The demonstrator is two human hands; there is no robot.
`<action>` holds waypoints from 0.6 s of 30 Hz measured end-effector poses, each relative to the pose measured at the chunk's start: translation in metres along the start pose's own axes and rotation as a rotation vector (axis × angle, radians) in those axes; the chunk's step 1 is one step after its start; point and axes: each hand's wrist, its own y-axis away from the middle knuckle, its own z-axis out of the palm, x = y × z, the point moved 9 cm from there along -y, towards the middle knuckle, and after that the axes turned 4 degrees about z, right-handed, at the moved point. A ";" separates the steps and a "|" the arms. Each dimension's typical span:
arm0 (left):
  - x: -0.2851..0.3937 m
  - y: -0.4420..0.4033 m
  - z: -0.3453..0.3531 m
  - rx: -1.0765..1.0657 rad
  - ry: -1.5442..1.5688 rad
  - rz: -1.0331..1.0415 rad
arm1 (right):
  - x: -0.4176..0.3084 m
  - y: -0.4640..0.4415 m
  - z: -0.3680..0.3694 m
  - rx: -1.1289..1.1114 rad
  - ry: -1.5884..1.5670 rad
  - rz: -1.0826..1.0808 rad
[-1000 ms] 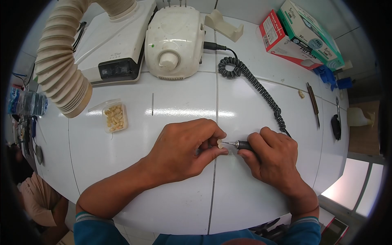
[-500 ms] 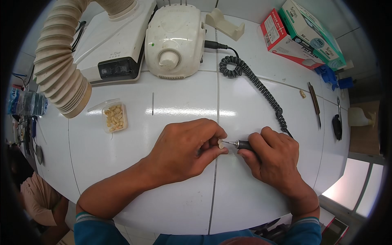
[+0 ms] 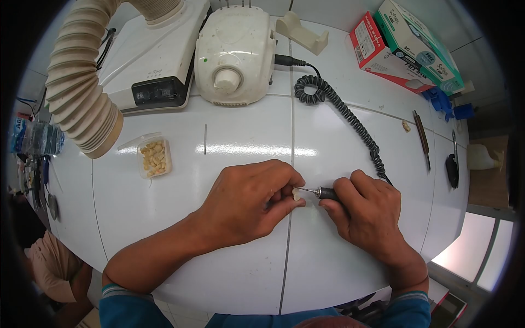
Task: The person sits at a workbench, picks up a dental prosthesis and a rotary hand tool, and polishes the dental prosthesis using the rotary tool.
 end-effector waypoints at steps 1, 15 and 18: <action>0.000 0.000 0.000 0.000 -0.001 0.002 | 0.000 0.000 0.000 0.000 0.000 -0.001; 0.001 0.000 0.000 0.004 0.002 0.013 | 0.000 0.000 0.000 -0.003 0.018 -0.010; 0.001 0.000 0.000 0.010 0.006 0.019 | 0.000 -0.001 -0.001 0.001 0.017 -0.011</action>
